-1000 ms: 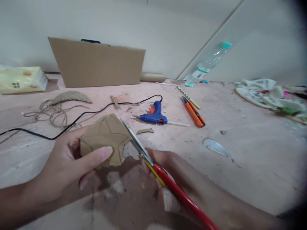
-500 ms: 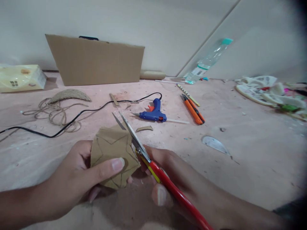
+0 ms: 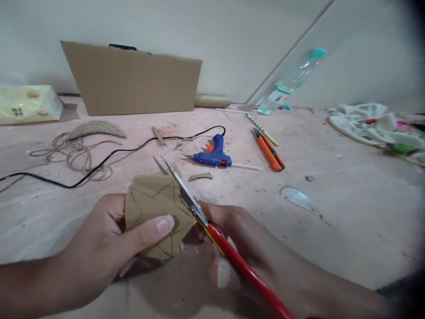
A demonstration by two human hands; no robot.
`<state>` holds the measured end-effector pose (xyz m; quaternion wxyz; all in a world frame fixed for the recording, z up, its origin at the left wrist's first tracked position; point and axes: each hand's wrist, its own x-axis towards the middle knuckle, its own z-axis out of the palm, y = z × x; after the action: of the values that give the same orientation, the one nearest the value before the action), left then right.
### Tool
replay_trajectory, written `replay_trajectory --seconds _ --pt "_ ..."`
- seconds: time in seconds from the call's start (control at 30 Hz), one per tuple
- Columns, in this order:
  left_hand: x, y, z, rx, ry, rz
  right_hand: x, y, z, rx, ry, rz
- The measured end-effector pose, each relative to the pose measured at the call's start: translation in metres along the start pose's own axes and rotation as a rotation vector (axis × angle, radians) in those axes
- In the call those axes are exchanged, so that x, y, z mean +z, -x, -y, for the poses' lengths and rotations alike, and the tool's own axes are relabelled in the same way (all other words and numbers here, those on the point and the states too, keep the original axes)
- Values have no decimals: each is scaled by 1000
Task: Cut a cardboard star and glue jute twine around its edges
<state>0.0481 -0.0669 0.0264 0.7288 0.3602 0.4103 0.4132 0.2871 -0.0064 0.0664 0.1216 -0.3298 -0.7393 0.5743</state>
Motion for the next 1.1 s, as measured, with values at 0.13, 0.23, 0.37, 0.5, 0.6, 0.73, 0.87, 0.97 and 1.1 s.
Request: replay_trajectory --seconds 0.13,0.23,0.37,0.5,0.6,0.73,0.87,0.97,1.1 --pt "0 1 -3 35 -43 29 -1 0 -7 78 -2 37" --pt "-2 1 -2 34 -35 41 2 1 -9 82 -47 54" --pt "-2 -1 0 -24 12 44 5 2 -9 112 -82 30" --pt "0 0 -1 -46 33 56 5 -1 -5 85 -121 41" --pt "-1 0 -1 -31 -6 69 1 -3 1 41 -103 48" --pt "-8 -1 0 -3 -98 83 -5 -1 4 60 -42 57" --pt "-19 -2 -4 -25 -183 74 -7 5 2 115 50 -48" --pt "-24 -3 -11 -43 -214 83 -7 6 4 95 54 -79" --pt "-29 -7 -22 -50 -287 111 -7 5 11 92 85 -87"
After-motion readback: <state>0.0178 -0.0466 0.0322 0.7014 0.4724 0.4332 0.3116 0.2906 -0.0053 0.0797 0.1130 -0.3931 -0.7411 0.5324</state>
